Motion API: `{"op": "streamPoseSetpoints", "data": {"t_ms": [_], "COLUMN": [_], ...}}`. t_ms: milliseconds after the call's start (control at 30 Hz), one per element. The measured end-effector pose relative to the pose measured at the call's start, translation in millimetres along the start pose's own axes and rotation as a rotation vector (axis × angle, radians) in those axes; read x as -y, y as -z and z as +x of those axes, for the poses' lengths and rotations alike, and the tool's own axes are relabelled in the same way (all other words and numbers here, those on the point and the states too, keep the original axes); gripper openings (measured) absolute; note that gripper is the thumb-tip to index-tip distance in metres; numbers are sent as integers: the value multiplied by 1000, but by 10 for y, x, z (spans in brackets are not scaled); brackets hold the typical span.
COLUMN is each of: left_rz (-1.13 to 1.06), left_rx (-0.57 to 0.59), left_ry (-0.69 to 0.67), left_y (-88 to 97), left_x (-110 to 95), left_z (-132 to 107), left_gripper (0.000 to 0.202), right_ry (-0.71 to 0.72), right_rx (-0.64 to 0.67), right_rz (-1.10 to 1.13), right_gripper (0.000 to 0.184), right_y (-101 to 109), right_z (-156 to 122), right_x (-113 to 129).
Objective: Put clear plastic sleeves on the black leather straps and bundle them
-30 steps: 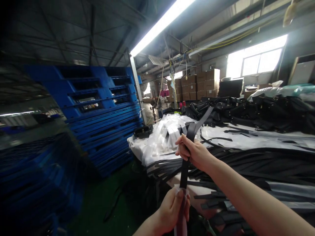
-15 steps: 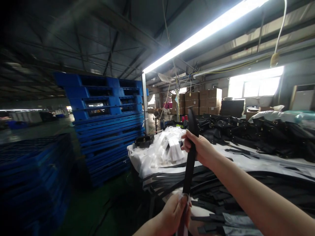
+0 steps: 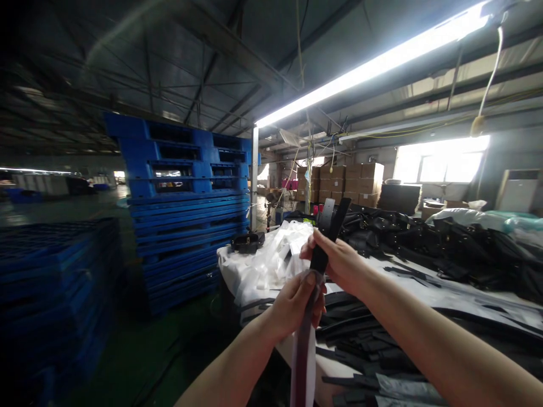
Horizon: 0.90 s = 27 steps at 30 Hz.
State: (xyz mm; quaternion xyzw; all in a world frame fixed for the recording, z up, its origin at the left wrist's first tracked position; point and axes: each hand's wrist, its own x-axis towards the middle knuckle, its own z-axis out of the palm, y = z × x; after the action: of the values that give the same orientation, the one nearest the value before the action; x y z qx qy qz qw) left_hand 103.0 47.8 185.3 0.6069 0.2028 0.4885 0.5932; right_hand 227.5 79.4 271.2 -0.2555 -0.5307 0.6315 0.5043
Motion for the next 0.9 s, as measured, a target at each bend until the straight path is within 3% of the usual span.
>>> {"op": "streamPoseSetpoints", "data": {"t_ms": [133, 233, 367, 533, 667, 733, 900], "left_rz": [-20, -46, -37, 19, 33, 31, 92], "left_rx": [119, 123, 115, 61, 85, 65, -24], "left_ry": [103, 86, 3, -120, -92, -87, -167], "left_y": [-40, -57, -63, -73, -118, -143, -161], "left_x": [29, -4, -258, -519, -510, -503, -558], "left_z": [-20, 19, 145, 250, 264, 279, 341], "left_gripper": [72, 73, 69, 62, 62, 63, 56], "right_ry": [151, 163, 189, 120, 481, 577, 418], "right_rx": [-85, -56, -23, 11, -136, -162, -73], "right_rz": [118, 93, -21, -321, -424, -484, -591], "right_gripper": [46, 52, 55, 54, 44, 38, 45], "right_y": [79, 65, -89, -207, -165, -163, -233], "right_z": [150, 210, 145, 41, 73, 74, -1], "right_x": [420, 589, 514, 398, 489, 500, 397]}}
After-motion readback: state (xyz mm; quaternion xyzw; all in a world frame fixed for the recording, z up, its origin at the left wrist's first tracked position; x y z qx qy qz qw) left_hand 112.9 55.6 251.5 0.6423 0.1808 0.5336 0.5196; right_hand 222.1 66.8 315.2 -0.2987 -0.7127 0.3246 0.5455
